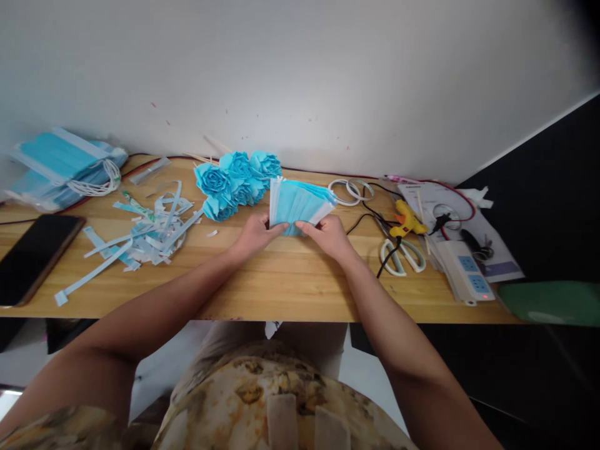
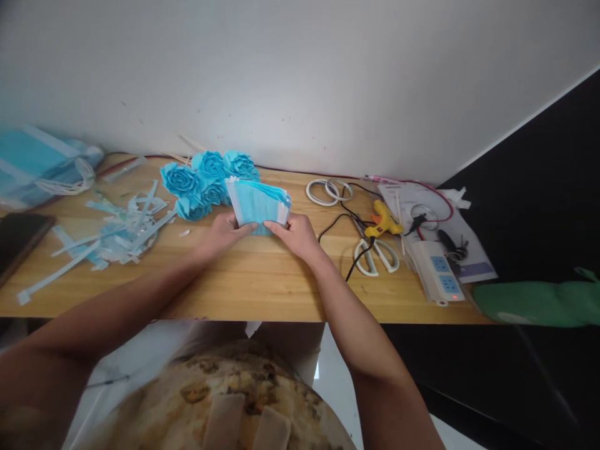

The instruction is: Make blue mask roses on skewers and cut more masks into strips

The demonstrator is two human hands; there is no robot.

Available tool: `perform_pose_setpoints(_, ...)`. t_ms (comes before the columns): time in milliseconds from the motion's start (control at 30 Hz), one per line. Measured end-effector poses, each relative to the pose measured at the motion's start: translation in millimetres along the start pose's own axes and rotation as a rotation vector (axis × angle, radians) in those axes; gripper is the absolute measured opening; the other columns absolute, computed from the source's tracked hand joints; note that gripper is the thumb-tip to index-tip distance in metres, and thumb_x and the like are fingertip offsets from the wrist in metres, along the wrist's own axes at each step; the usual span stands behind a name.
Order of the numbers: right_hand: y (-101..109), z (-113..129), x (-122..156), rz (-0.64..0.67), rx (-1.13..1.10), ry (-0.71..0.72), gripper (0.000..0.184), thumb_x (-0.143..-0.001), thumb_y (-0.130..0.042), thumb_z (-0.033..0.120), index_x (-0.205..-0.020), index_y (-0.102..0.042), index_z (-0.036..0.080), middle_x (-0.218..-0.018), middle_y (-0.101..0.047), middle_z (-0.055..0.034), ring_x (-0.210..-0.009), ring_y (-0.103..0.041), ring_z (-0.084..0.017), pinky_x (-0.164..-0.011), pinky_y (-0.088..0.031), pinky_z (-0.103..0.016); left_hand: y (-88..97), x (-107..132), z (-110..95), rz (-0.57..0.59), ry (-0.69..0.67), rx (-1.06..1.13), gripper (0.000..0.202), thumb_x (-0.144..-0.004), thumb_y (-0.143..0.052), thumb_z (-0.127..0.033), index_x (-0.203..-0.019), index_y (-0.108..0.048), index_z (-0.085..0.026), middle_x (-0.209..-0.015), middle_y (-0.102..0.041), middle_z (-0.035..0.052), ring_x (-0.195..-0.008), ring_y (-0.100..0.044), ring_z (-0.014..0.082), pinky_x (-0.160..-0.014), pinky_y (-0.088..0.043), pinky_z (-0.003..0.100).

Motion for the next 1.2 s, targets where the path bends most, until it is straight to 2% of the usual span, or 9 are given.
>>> perform_pose_setpoints(133, 3, 4, 0, -0.034, -0.079, -0.038, 0.043, -0.076, -0.072, 0.058, -0.065, -0.063, 0.018, -0.061, -0.056, 0.0012, -0.061, -0.049, -0.013, -0.056, -0.038, -0.026, -0.4, 1, 2, -0.002, 0.02, 0.041, 0.034, -0.077, -0.07, -0.048, -0.079, -0.069, -0.014, -0.076, -0.07, 0.0034, -0.069, -0.062, 0.0179, -0.063, -0.051, 0.029)
perform_pose_setpoints(300, 3, 9, 1, -0.034, -0.248, -0.079, 0.043, -0.076, -0.071, 0.061, -0.07, -0.064, 0.019, -0.056, -0.051, 0.0041, -0.052, -0.042, -0.01, -0.05, -0.034, -0.025, -7.8, 4, 3, 0.049, 0.054, 0.136, 0.041, -0.076, -0.072, -0.052, -0.091, -0.072, -0.013, -0.086, -0.074, 0.0065, -0.074, -0.066, 0.0208, -0.071, -0.054, 0.035)
perform_pose_setpoints(433, 0, -3, -1, -0.039, -0.339, -0.145, 0.049, -0.07, -0.076, 0.066, -0.067, -0.062, 0.019, -0.052, -0.048, 0.0052, -0.047, -0.039, -0.009, -0.045, -0.029, -0.024, -10.1, 5, 2, 0.073, 0.075, 0.235, 0.046, -0.075, -0.077, -0.055, -0.094, -0.072, -0.014, -0.089, -0.075, 0.0063, -0.075, -0.066, 0.0204, -0.071, -0.054, 0.034)
perform_pose_setpoints(600, -3, -19, -3, -0.042, -0.572, -0.259, 0.056, -0.059, -0.085, 0.07, -0.067, -0.062, 0.02, -0.053, -0.052, 0.0052, -0.046, -0.037, -0.007, -0.042, -0.025, -0.023, -16.5, 8, -17, 0.169, -0.034, 0.488, 0.045, -0.091, -0.065, -0.061, -0.088, -0.07, -0.017, -0.083, -0.069, 0.002, -0.075, -0.064, 0.0169, -0.072, -0.054, 0.03)
perform_pose_setpoints(700, -13, -21, -2, 0.029, -0.715, -0.322, 0.056, -0.053, -0.09, 0.067, -0.066, -0.063, 0.019, -0.056, -0.055, 0.0045, -0.048, -0.04, -0.007, -0.045, -0.033, -0.022, -17.6, 8, -22, 0.191, -0.063, 0.592, 0.046, -0.094, -0.061, -0.062, -0.083, -0.068, -0.017, -0.078, -0.067, 0.0019, -0.07, -0.063, 0.0158, -0.069, -0.052, 0.029)
perform_pose_setpoints(800, -28, -21, 1, 0.151, -0.764, -0.378, 0.055, -0.053, -0.091, 0.066, -0.065, -0.065, 0.019, -0.057, -0.059, 0.0025, -0.051, -0.047, -0.01, -0.05, -0.043, -0.024, -15.6, 7, -25, 0.189, -0.061, 0.617, 0.045, -0.093, -0.064, -0.061, -0.086, -0.07, -0.016, -0.076, -0.068, 0.0031, -0.068, -0.063, 0.0154, -0.066, -0.051, 0.028)
perform_pose_setpoints(933, -33, -13, -5, 0.214, -0.689, -0.362, 0.049, -0.058, -0.088, 0.063, -0.066, -0.066, 0.02, -0.058, -0.062, 0.0008, -0.055, -0.054, -0.013, -0.049, -0.046, -0.026, -9.9, 8, -32, 0.178, -0.059, 0.642, 0.043, -0.092, -0.067, -0.057, -0.094, -0.071, -0.015, -0.08, -0.072, 0.0054, -0.069, -0.064, 0.0149, -0.066, -0.051, 0.028)
perform_pose_setpoints(1033, -40, 4, -12, 0.319, -0.606, -0.308, 0.05, -0.062, -0.081, 0.069, -0.067, -0.068, 0.021, -0.06, -0.064, -0.0024, -0.061, -0.061, -0.019, -0.047, -0.045, -0.028, -7.8, 9, -38, 0.188, -0.085, 0.646, 0.043, -0.091, -0.068, -0.058, -0.094, -0.072, -0.015, -0.08, -0.072, 0.0057, -0.071, -0.065, 0.0152, -0.067, -0.051, 0.028)
perform_pose_setpoints(1200, -57, 14, -15, 0.421, -0.535, -0.27, 0.05, -0.068, -0.076, 0.069, -0.077, -0.072, 0.021, -0.069, -0.071, -0.0052, -0.069, -0.065, -0.021, -0.056, -0.052, -0.03, -7.3, 9, -39, 0.208, -0.141, 0.624, 0.048, -0.09, -0.068, -0.063, -0.084, -0.07, -0.016, -0.081, -0.072, 0.0058, -0.069, -0.064, 0.0142, -0.068, -0.052, 0.028)
Point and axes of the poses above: each hand's wrist, its own x-axis away from the middle knuckle, its own y-axis out of the back of the hand, z = x × y, the point moved 10 cm from there along -x, towards the middle knuckle
